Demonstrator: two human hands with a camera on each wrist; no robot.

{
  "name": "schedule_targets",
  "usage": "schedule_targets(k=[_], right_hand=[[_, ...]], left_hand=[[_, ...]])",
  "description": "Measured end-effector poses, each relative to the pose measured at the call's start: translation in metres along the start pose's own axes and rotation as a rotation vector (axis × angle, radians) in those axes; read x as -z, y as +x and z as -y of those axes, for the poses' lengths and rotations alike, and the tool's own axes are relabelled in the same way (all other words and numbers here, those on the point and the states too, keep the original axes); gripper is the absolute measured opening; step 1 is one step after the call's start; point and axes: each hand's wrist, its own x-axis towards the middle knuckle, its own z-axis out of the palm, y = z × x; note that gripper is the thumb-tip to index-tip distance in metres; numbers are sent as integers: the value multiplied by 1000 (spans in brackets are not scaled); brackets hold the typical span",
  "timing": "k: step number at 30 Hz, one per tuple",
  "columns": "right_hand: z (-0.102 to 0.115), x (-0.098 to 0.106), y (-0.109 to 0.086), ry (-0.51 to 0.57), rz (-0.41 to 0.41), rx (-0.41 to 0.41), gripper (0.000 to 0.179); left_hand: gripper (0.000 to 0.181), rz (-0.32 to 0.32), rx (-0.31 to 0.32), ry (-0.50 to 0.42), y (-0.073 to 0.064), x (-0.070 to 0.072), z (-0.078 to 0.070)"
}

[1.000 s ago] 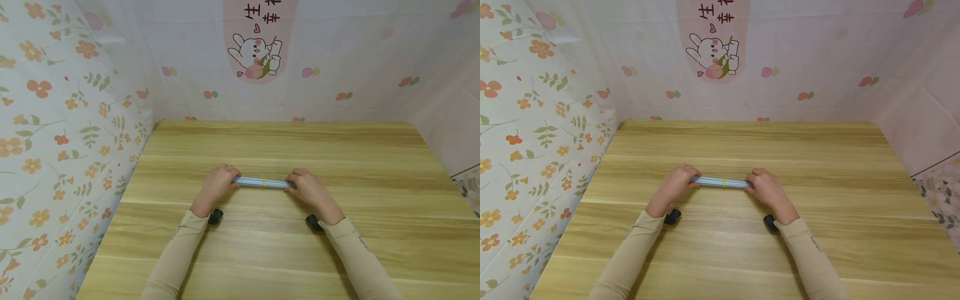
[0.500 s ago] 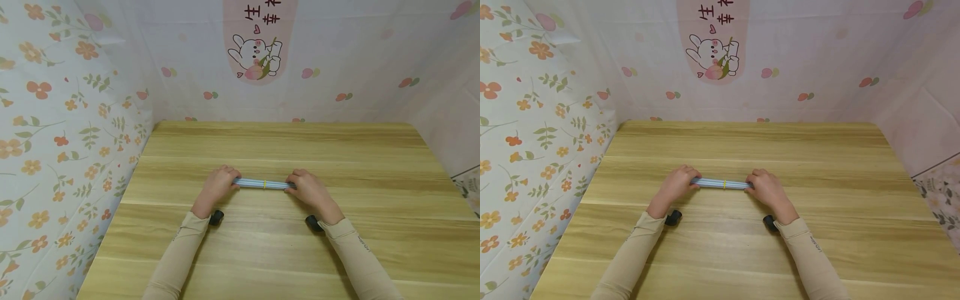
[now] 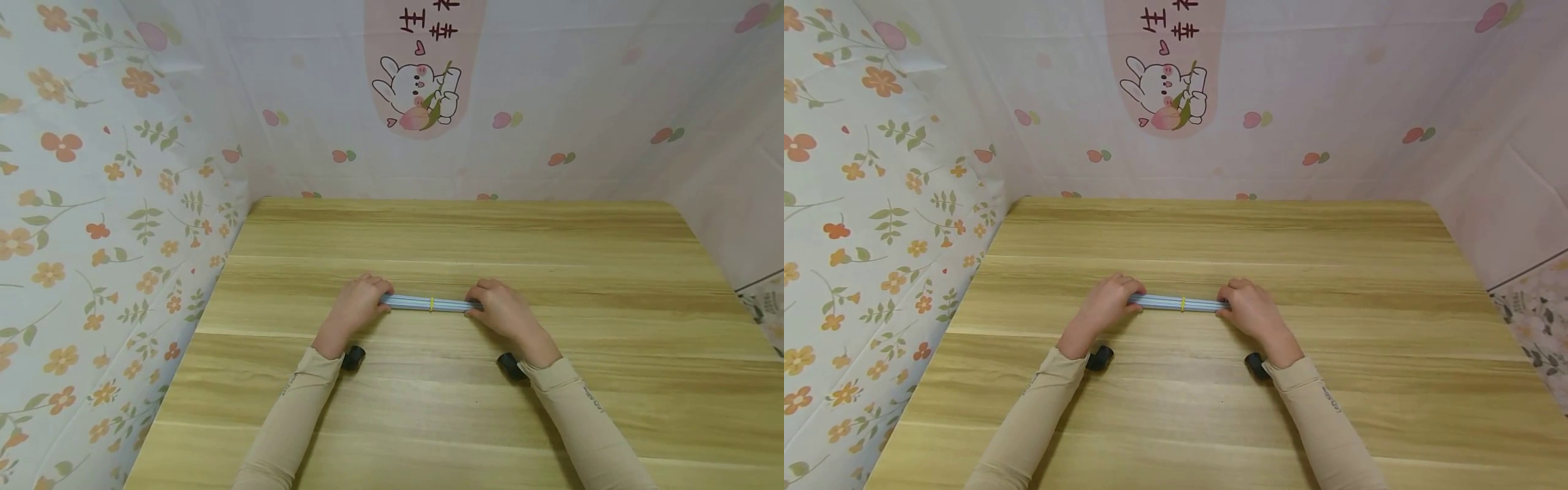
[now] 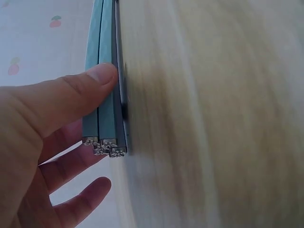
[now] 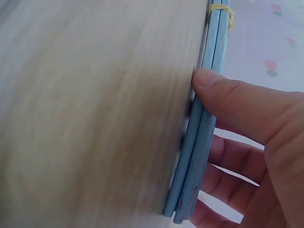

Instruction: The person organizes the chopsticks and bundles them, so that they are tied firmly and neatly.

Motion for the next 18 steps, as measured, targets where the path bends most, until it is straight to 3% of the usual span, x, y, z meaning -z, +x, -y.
schedule_targets(k=[10,18], right_hand=[[-3,2,4,2,20,30,21],[-4,0,4,10,47,10,22]], left_hand=[[31,43,34,-43,2,0,0],[33,42,17,-57,1,0,2]])
